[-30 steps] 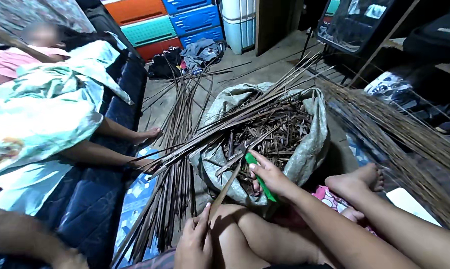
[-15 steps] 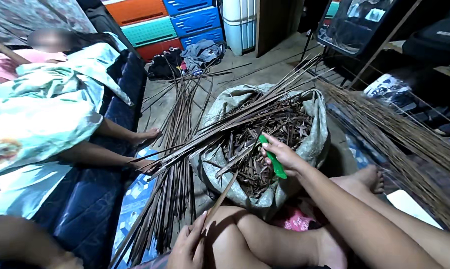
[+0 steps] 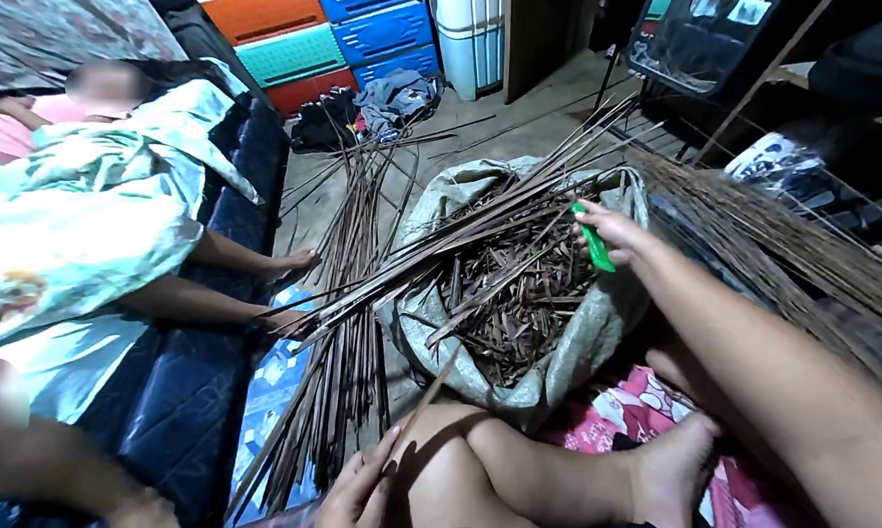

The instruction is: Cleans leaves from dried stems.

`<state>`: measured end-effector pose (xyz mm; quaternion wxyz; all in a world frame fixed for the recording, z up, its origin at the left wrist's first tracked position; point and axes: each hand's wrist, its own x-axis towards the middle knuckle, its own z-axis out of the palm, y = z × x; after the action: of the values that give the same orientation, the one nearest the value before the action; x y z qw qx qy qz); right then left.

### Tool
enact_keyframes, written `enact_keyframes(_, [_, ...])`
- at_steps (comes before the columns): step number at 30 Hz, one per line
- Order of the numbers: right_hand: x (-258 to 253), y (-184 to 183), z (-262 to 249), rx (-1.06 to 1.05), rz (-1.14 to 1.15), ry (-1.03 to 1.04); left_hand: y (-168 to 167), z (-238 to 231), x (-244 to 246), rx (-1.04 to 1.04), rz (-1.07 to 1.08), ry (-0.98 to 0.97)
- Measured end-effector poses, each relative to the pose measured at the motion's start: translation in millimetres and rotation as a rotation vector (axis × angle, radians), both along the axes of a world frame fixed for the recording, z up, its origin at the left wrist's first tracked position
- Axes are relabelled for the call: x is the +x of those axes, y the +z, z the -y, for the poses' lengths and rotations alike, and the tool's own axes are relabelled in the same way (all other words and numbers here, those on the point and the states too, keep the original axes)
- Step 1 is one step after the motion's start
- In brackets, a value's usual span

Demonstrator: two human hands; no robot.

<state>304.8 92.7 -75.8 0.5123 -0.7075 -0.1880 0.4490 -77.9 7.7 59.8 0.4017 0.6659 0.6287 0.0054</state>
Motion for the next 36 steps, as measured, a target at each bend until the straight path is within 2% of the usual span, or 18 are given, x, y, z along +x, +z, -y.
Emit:
enact_keyframes(1, [9,2,-1,-0.008,0.029,-0.054,39,5,38,-0.111,-0.029,0.180])
enact_keyframes(2, [17,4,-2,-0.006,0.054,-0.117,52,9,53,-0.114,0.015,0.288])
enact_keyframes(4, [25,8,-1,0.025,0.137,-0.236,46,9,49,-0.102,0.092,0.344])
enact_keyframes(5, [21,11,2,0.062,0.187,-0.275,30,5,32,-0.095,0.107,0.298])
enact_keyframes(6, [11,15,7,0.116,0.225,-0.291,-7,-1,-5,-0.030,0.164,0.155])
enact_keyframes(7, [-4,20,15,0.187,0.248,-0.267,-67,-7,-60,0.174,0.319,-0.084])
enact_keyframes(8, [-23,26,27,0.263,0.241,-0.199,-111,-15,-95,0.279,0.384,-0.192])
enact_keyframes(9, [-44,31,39,0.343,0.234,-0.111,-131,-19,-109,0.294,0.389,-0.197])
enact_keyframes(10, [-65,34,51,0.420,0.212,-0.023,-135,-19,-111,0.270,0.374,-0.166])
enact_keyframes(13, [-118,36,85,0.477,0.058,0.299,-127,-15,-101,0.211,0.362,-0.122])
enact_keyframes(16, [-147,38,99,0.362,-0.186,0.572,-123,-12,-96,0.200,0.426,-0.137])
enact_keyframes(18, [-157,35,99,0.306,-0.328,0.662,-122,-10,-96,0.184,0.466,-0.137])
enact_keyframes(24, [-173,33,96,0.284,-0.415,0.688,-124,-4,-97,0.141,0.460,-0.175])
enact_keyframes(36, [-178,32,89,0.199,-0.259,0.620,-125,-2,-99,-0.032,0.504,-0.145])
